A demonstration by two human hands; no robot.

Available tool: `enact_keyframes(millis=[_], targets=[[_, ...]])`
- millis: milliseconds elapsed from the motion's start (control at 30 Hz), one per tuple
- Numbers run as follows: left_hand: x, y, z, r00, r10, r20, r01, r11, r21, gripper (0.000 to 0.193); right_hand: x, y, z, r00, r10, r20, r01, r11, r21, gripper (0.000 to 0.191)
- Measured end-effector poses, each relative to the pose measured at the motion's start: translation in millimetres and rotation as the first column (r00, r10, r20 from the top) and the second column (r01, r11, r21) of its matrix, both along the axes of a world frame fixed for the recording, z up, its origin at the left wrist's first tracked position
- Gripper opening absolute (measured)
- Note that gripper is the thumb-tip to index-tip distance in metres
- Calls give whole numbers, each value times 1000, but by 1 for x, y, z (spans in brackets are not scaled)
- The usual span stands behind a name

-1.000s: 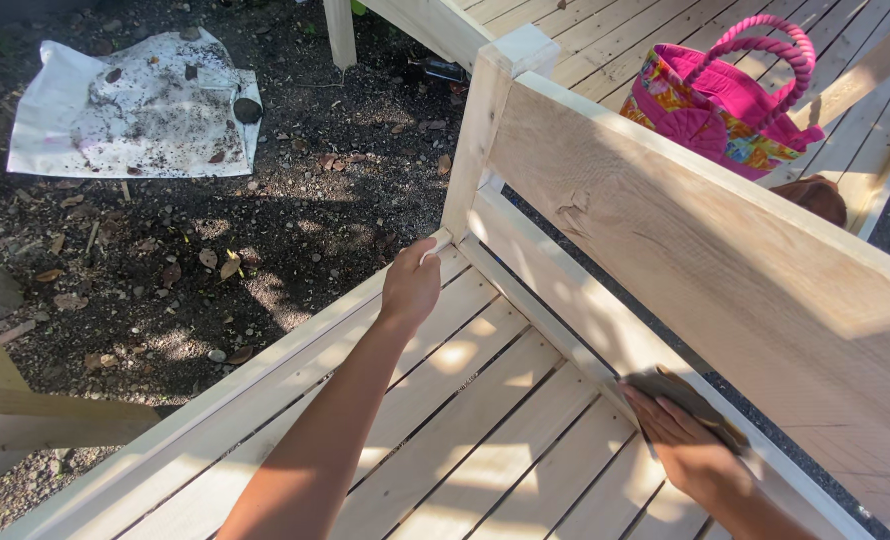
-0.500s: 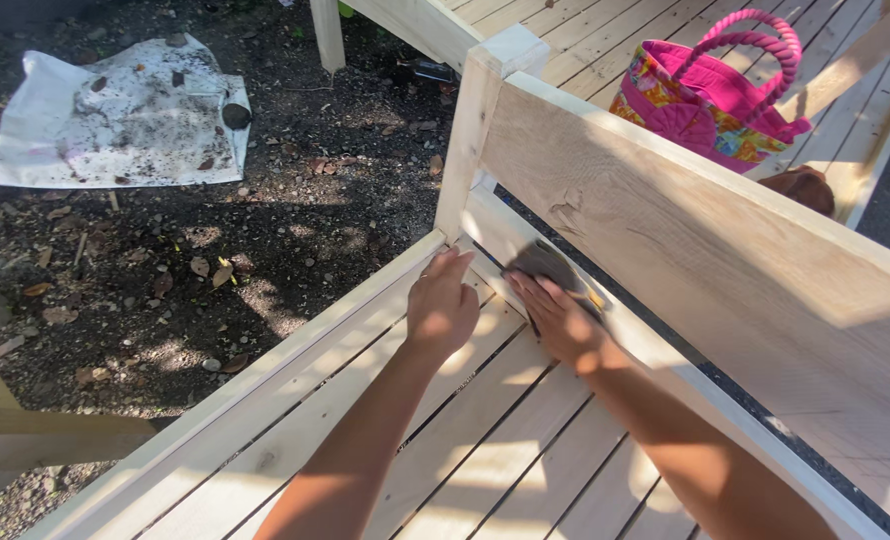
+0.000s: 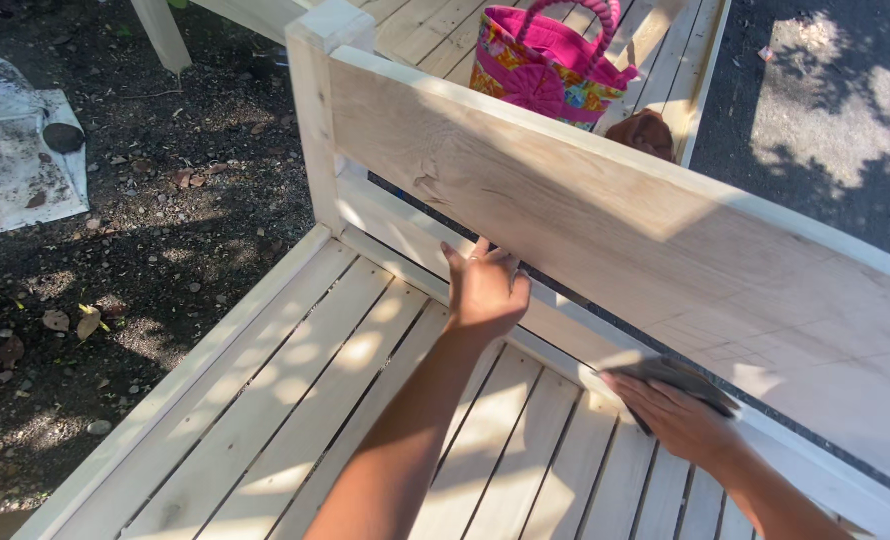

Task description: The person sands a wooden bench outdoors, using a sanding block by hand to smooth the backrest rail, edges, and slatted seat. They work around the bench, sanding different sections one after another and steadying the bench with their free hand.

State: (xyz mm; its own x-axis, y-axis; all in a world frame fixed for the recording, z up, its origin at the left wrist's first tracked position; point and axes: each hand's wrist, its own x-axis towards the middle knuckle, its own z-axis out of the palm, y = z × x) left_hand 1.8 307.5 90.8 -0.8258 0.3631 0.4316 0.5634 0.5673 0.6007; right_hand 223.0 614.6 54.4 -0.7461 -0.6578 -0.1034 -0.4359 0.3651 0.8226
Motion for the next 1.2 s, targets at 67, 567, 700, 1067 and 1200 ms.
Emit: enact_keyframes(millis=[67, 567, 700, 1067, 1200], targets=[[-7, -8, -4, 995, -45, 92, 60, 985, -161, 37, -68, -75, -25, 991, -129, 46, 134, 976, -170, 63], [-42, -52, -11, 985, -141, 94, 166, 915, -368, 38, 109, 103, -11, 885, -292, 362, 359, 924, -130, 66], [-43, -52, -11, 973, -172, 153, 207, 945, -253, 38, 102, 96, -24, 984, -169, 62, 168, 986, 24, 67], [-17, -80, 14, 966, -21, 258, 43, 996, -78, 32, -183, -209, -39, 986, 1, -165, -12, 998, -68, 67], [-19, -74, 5, 987, -51, 156, 75, 985, -155, 43, -114, -128, -36, 955, -24, -295, -13, 992, -123, 69]])
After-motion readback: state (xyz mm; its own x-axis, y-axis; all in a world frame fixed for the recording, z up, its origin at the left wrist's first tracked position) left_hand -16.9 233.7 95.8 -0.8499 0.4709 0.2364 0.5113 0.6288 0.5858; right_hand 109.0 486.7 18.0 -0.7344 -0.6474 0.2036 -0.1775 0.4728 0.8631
